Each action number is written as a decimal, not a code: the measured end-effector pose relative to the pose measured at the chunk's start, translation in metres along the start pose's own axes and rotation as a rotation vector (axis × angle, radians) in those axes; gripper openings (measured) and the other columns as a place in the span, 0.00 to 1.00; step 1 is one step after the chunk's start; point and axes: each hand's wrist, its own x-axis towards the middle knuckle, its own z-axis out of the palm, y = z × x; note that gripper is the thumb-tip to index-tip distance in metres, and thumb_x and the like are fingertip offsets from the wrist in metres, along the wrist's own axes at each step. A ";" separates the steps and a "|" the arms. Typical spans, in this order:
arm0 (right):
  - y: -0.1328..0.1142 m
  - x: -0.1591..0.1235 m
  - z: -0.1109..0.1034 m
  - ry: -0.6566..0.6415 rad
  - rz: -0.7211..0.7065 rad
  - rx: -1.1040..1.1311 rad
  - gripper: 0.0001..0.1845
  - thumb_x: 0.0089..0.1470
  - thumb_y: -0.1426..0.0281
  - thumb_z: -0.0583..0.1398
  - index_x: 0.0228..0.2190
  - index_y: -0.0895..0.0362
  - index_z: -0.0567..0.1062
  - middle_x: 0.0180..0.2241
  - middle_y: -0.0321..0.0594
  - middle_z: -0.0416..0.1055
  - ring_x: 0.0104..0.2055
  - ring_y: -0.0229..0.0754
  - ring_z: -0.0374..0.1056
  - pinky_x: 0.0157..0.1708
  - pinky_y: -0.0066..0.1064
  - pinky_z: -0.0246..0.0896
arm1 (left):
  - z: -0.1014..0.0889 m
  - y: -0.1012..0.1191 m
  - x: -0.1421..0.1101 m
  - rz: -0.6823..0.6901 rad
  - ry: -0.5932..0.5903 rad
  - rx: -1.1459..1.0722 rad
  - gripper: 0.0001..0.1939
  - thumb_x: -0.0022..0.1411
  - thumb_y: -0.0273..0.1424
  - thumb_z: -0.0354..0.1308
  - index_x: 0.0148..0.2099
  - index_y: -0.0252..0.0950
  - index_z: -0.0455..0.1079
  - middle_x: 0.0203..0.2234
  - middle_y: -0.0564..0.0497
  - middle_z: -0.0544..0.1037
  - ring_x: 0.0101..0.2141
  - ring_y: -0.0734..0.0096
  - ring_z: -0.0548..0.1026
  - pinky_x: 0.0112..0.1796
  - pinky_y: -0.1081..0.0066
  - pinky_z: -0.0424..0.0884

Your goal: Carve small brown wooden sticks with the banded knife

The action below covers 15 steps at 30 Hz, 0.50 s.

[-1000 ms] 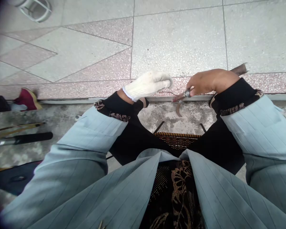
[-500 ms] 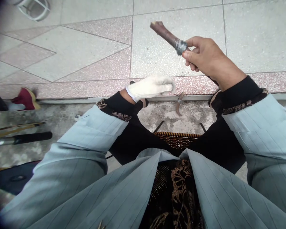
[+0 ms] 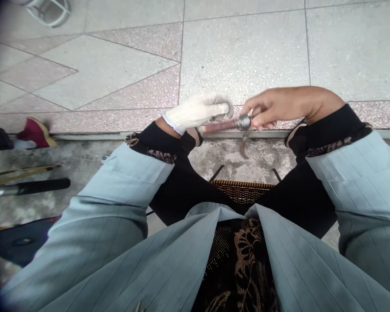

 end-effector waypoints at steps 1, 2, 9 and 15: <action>-0.003 -0.002 -0.001 0.033 -0.061 0.117 0.19 0.55 0.57 0.66 0.46 0.50 0.77 0.35 0.40 0.76 0.36 0.45 0.69 0.35 0.37 0.62 | 0.000 -0.001 0.000 0.008 0.006 -0.075 0.09 0.66 0.34 0.55 0.40 0.34 0.74 0.27 0.50 0.73 0.26 0.75 0.67 0.29 0.72 0.62; -0.006 -0.002 -0.001 0.105 -0.110 0.230 0.18 0.56 0.57 0.65 0.46 0.50 0.76 0.34 0.39 0.75 0.34 0.44 0.68 0.35 0.36 0.62 | 0.001 -0.001 0.001 0.023 0.001 -0.137 0.10 0.67 0.34 0.54 0.39 0.34 0.73 0.25 0.51 0.71 0.25 0.75 0.65 0.28 0.72 0.61; -0.011 0.016 0.007 0.466 -0.021 0.264 0.22 0.58 0.48 0.60 0.48 0.47 0.72 0.35 0.43 0.76 0.33 0.49 0.68 0.32 0.40 0.63 | 0.012 0.006 -0.003 0.063 -0.094 -0.006 0.10 0.69 0.33 0.53 0.38 0.34 0.72 0.24 0.54 0.70 0.24 0.78 0.64 0.29 0.74 0.61; 0.007 0.022 0.006 0.443 0.164 -0.134 0.25 0.59 0.50 0.60 0.52 0.50 0.73 0.40 0.48 0.78 0.42 0.54 0.69 0.41 0.44 0.63 | 0.009 0.007 -0.004 0.092 -0.122 0.195 0.10 0.67 0.32 0.53 0.40 0.34 0.75 0.26 0.54 0.73 0.26 0.77 0.67 0.33 0.73 0.63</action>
